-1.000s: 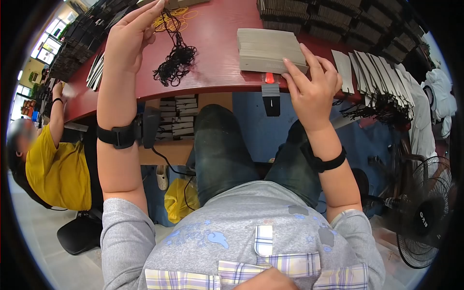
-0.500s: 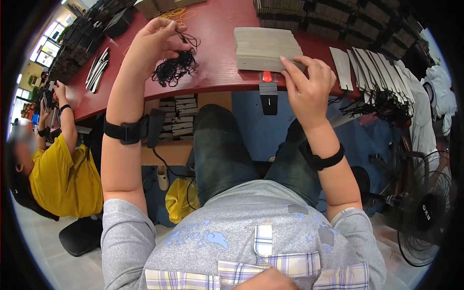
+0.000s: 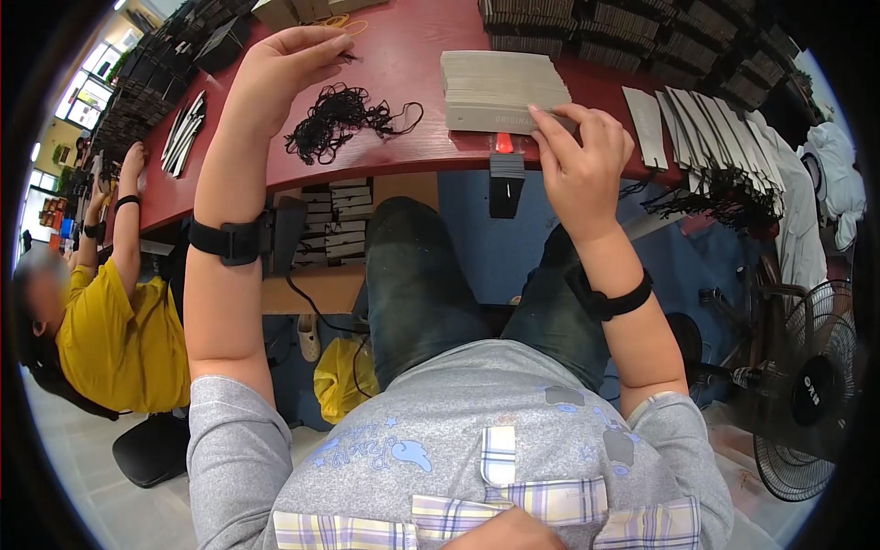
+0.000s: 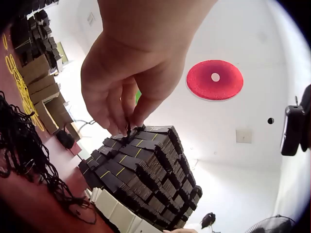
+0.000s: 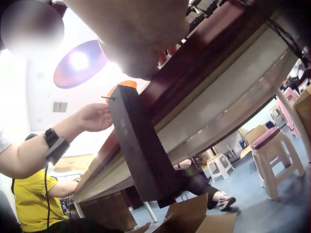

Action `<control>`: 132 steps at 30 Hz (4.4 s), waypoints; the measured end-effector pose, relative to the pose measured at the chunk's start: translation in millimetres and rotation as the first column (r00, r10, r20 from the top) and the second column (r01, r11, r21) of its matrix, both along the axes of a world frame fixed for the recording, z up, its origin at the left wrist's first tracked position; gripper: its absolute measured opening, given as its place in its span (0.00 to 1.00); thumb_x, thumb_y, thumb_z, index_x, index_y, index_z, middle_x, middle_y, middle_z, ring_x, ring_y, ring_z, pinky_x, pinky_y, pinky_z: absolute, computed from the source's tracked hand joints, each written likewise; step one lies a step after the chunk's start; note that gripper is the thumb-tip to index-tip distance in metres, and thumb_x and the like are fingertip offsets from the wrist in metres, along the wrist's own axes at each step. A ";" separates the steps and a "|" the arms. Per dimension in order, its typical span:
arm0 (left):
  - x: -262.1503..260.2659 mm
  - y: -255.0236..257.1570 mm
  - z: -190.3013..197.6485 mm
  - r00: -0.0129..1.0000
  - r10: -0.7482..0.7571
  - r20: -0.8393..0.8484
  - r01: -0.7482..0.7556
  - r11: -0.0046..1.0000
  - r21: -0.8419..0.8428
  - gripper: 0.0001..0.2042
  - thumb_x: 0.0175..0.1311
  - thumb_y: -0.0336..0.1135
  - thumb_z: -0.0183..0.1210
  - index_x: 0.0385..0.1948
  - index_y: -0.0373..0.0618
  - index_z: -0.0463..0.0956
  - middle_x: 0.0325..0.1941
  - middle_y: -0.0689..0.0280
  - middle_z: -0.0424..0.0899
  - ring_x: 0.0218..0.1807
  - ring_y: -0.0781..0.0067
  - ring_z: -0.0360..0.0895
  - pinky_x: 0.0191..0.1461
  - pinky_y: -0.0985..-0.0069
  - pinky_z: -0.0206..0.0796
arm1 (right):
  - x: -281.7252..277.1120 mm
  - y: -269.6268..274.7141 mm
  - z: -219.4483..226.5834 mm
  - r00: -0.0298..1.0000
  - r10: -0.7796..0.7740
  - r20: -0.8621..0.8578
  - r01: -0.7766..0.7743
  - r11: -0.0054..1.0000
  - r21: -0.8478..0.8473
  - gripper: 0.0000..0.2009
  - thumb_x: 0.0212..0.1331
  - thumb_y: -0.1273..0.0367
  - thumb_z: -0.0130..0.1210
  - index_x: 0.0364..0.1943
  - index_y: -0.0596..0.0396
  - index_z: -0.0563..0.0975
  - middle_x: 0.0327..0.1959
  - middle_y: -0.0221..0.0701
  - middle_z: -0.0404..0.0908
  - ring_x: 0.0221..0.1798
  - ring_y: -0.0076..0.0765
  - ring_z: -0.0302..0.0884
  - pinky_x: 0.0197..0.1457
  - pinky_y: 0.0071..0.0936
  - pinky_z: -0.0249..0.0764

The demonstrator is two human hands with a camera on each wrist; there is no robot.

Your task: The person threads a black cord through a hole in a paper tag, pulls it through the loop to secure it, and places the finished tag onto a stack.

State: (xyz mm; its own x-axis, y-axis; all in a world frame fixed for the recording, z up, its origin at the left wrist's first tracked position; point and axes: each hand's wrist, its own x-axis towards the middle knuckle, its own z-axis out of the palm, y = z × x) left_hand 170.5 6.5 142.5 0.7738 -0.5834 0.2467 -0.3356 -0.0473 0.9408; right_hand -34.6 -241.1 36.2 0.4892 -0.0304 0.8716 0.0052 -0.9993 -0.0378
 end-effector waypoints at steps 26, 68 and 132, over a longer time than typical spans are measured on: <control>-144.2 -25.9 -59.5 0.835 -0.325 -0.444 0.339 0.939 -0.049 0.08 0.66 0.29 0.57 0.43 0.38 0.78 0.39 0.65 0.84 0.38 0.84 0.78 0.40 0.88 0.67 | -58.4 31.4 -51.3 0.756 0.620 -0.211 -0.099 0.426 0.899 0.09 0.52 0.75 0.59 0.32 0.60 0.70 0.26 0.41 0.77 0.28 0.43 0.77 0.32 0.31 0.72; -165.8 -11.5 -133.7 0.835 -0.258 -0.487 0.362 0.923 0.131 0.08 0.66 0.35 0.58 0.37 0.40 0.82 0.27 0.72 0.79 0.28 0.86 0.70 0.32 0.86 0.64 | -42.1 41.7 -29.8 0.680 0.728 0.085 -0.260 0.131 0.957 0.08 0.62 0.70 0.56 0.37 0.62 0.81 0.37 0.35 0.84 0.37 0.28 0.81 0.42 0.25 0.76; -184.2 -25.0 -121.1 0.970 -0.200 0.140 0.186 0.977 0.104 0.24 0.45 0.31 0.72 0.48 0.42 0.78 0.44 0.60 0.84 0.48 0.66 0.80 0.51 0.72 0.71 | -50.1 41.3 4.4 0.396 0.791 0.467 -0.040 -0.493 0.869 0.10 0.68 0.70 0.48 0.46 0.61 0.77 0.30 0.32 0.82 0.24 0.19 0.76 0.25 0.14 0.67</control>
State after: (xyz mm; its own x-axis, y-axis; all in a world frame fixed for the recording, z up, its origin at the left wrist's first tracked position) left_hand -13.6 -18.6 21.5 0.6030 -0.7429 0.2908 -0.4829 -0.0497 0.8743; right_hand -84.7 -199.8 40.7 0.9946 0.0852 0.0590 0.0073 0.5105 -0.8598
